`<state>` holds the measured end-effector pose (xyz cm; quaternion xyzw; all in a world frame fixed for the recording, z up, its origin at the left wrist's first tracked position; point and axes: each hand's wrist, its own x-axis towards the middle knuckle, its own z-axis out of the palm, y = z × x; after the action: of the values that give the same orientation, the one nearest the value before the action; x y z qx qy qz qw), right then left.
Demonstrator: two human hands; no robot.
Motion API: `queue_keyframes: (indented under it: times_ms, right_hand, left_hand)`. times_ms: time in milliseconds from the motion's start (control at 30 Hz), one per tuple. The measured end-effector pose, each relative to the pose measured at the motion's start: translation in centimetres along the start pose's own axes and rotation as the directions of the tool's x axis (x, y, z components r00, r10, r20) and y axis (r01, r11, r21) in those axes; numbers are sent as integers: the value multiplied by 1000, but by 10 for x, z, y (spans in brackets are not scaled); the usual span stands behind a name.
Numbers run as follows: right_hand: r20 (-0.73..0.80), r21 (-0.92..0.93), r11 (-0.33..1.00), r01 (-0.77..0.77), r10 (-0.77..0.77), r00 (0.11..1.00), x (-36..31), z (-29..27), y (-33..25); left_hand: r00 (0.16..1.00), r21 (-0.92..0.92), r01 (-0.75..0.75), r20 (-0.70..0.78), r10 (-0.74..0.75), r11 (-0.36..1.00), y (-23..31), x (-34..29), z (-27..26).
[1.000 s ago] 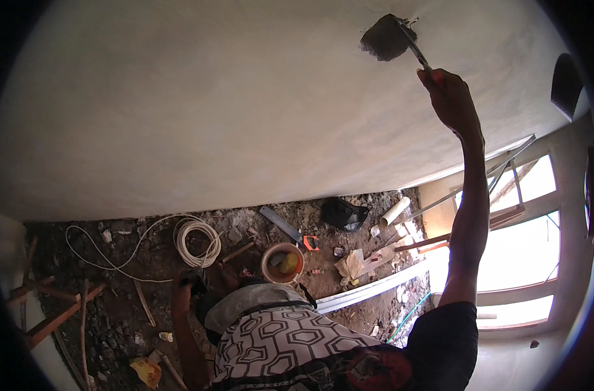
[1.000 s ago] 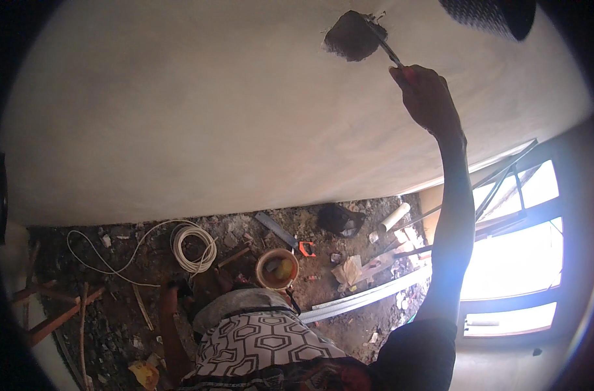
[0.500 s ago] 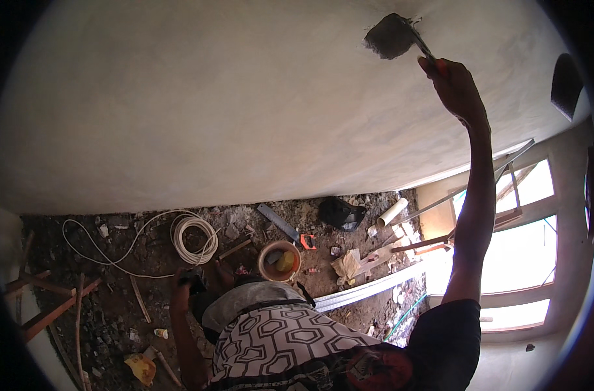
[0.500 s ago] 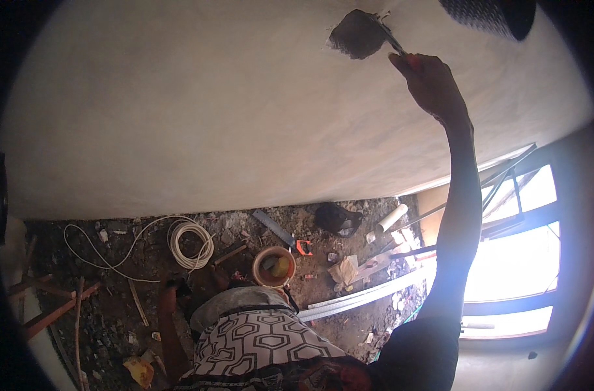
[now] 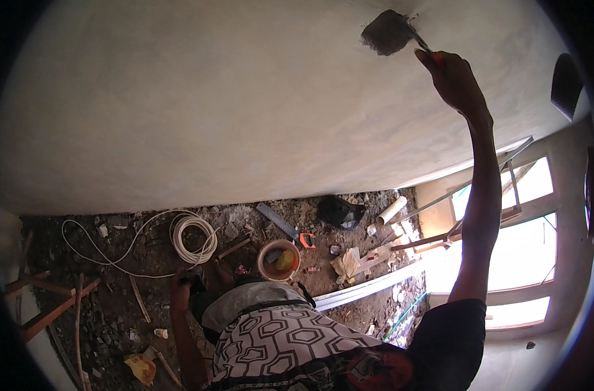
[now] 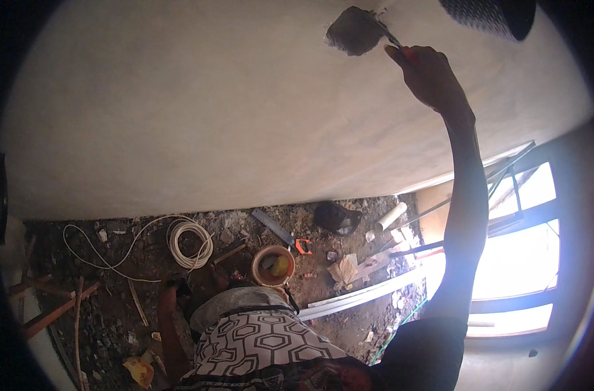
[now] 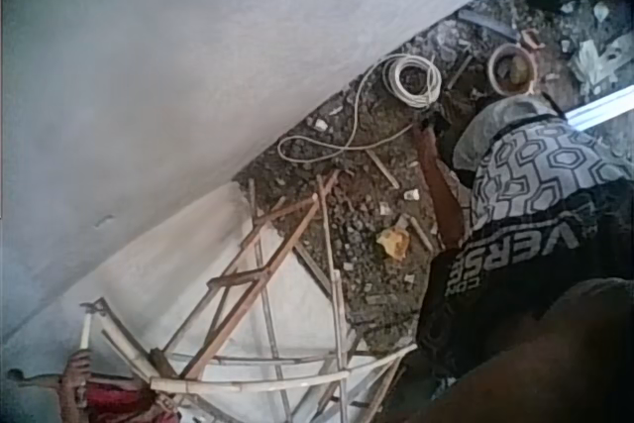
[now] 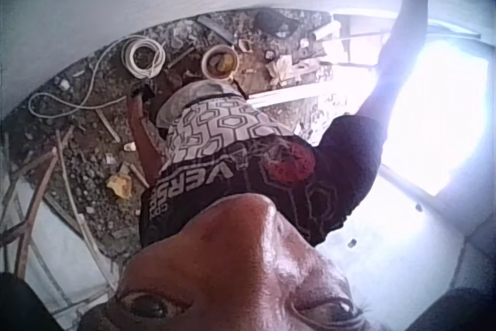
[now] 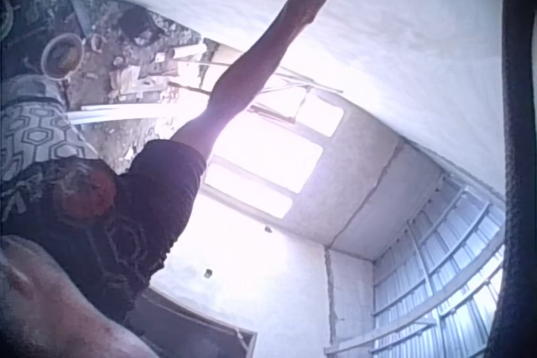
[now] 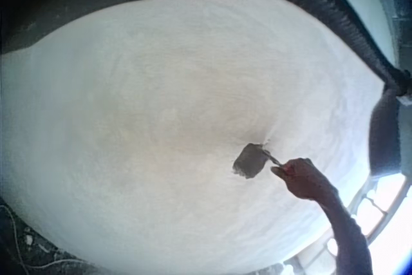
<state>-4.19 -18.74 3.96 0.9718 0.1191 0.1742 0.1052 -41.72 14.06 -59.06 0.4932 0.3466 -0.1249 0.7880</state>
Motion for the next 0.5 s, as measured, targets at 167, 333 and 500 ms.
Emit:
queue_keyframes:
  times_ms: [167,333,500]
  right_hand:
    - [-9,-100,990,98,-100,995,-1,-2,0]
    - [45,-171,982,79,-72,996,1,-2,-2]
    - [-66,-306,924,229,-261,963,-7,3,4]
  left_hand:
    - [998,48,29,-63,-26,998,7,-6,5]
    - [999,152,4,-54,4,988,5,-4,3]
    - [997,31,51,-53,-49,998,16,-12,14]
